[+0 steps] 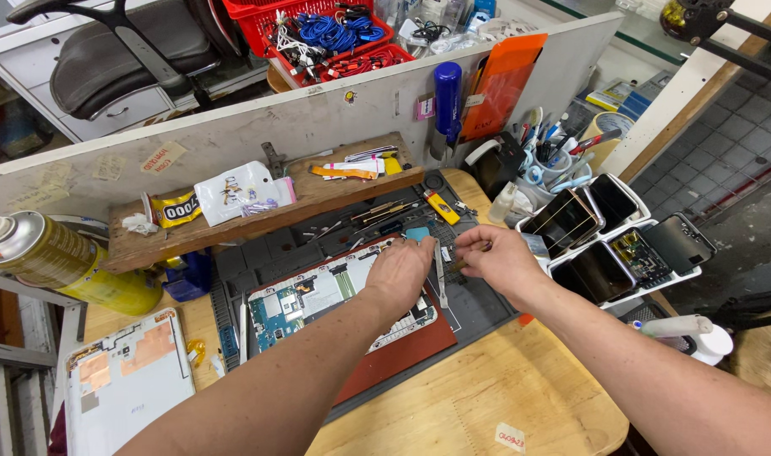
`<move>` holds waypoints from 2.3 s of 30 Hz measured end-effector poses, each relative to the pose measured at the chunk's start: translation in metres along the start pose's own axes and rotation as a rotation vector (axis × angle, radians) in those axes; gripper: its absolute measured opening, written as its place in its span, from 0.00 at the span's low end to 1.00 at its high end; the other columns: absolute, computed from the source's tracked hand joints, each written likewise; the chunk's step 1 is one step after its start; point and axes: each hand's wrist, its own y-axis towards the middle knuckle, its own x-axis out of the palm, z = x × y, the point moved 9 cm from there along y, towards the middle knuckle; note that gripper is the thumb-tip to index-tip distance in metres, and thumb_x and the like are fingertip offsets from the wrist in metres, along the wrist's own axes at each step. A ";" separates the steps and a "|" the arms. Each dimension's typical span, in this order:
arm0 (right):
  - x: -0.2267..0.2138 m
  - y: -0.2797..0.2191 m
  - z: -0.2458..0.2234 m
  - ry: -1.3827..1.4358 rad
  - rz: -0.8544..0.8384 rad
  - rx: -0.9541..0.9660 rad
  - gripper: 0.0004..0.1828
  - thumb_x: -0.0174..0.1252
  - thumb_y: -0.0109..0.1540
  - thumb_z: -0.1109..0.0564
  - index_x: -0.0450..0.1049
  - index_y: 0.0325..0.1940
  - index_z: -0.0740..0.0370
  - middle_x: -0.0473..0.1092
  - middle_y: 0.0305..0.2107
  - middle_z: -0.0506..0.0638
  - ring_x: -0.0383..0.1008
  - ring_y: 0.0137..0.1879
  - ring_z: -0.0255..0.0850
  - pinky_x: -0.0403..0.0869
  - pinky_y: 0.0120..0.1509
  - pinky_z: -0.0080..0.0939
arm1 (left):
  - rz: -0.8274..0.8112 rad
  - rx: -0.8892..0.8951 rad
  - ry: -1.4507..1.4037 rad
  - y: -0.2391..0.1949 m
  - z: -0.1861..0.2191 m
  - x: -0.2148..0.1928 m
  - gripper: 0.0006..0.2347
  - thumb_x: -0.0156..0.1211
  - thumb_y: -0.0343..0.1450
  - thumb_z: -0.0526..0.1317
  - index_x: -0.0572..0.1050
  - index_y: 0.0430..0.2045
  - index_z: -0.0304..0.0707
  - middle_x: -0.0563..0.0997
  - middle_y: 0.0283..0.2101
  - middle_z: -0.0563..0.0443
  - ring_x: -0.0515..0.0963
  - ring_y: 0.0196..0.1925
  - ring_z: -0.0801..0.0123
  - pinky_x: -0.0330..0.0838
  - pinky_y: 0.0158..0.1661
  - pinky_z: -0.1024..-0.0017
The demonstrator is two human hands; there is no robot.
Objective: The person uses a small metal tool to carefully pry and lift a thin copper-colored ribbon cable from the internal frame of a disassembled tablet. The hands repeatedly adjust the cable's position along the device's edge.
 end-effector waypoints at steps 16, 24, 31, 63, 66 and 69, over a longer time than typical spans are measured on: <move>0.005 -0.012 -0.002 -0.029 0.015 0.046 0.10 0.59 0.63 0.65 0.76 0.48 0.68 0.72 0.37 0.48 0.77 0.43 0.36 0.83 0.49 0.37 | 0.015 -0.120 -0.193 0.008 -0.024 0.004 0.17 0.62 0.62 0.26 0.69 0.45 0.32 0.78 0.47 0.30 0.79 0.53 0.41 0.74 0.53 0.54; -0.007 -0.013 0.014 0.022 0.044 0.061 0.10 0.59 0.62 0.66 0.75 0.48 0.70 0.73 0.37 0.48 0.78 0.43 0.36 0.83 0.49 0.37 | -0.087 -0.046 -0.083 0.007 -0.016 0.008 0.18 0.60 0.65 0.27 0.65 0.49 0.29 0.76 0.49 0.27 0.80 0.52 0.41 0.75 0.52 0.53; -0.015 -0.020 0.017 0.062 0.071 0.061 0.11 0.59 0.62 0.66 0.75 0.48 0.71 0.71 0.36 0.48 0.77 0.42 0.35 0.83 0.48 0.36 | -0.053 -0.242 -0.324 0.011 -0.049 0.020 0.25 0.57 0.64 0.25 0.63 0.57 0.34 0.73 0.54 0.28 0.78 0.53 0.39 0.73 0.53 0.54; 0.064 -0.109 -0.064 -0.728 0.158 -0.245 0.13 0.53 0.61 0.59 0.78 0.47 0.61 0.79 0.30 0.54 0.81 0.36 0.46 0.77 0.45 0.46 | 0.069 -0.170 -0.192 -0.171 -0.038 -0.033 0.36 0.71 0.63 0.52 0.65 0.65 0.41 0.58 0.72 0.32 0.52 0.74 0.39 0.47 0.67 0.45; 0.066 -0.114 -0.066 -0.763 0.199 -0.321 0.12 0.54 0.62 0.58 0.79 0.47 0.61 0.79 0.31 0.55 0.80 0.39 0.48 0.76 0.47 0.48 | -0.050 -0.204 -0.195 -0.160 -0.037 -0.014 0.33 0.68 0.66 0.51 0.65 0.66 0.40 0.57 0.73 0.35 0.52 0.74 0.43 0.46 0.69 0.44; 0.065 -0.115 -0.060 -0.762 0.193 -0.254 0.13 0.52 0.63 0.58 0.79 0.48 0.60 0.79 0.32 0.54 0.81 0.40 0.47 0.76 0.48 0.48 | -0.072 -0.246 -0.197 -0.158 -0.042 -0.006 0.29 0.66 0.69 0.48 0.66 0.64 0.38 0.61 0.71 0.36 0.55 0.76 0.45 0.49 0.71 0.45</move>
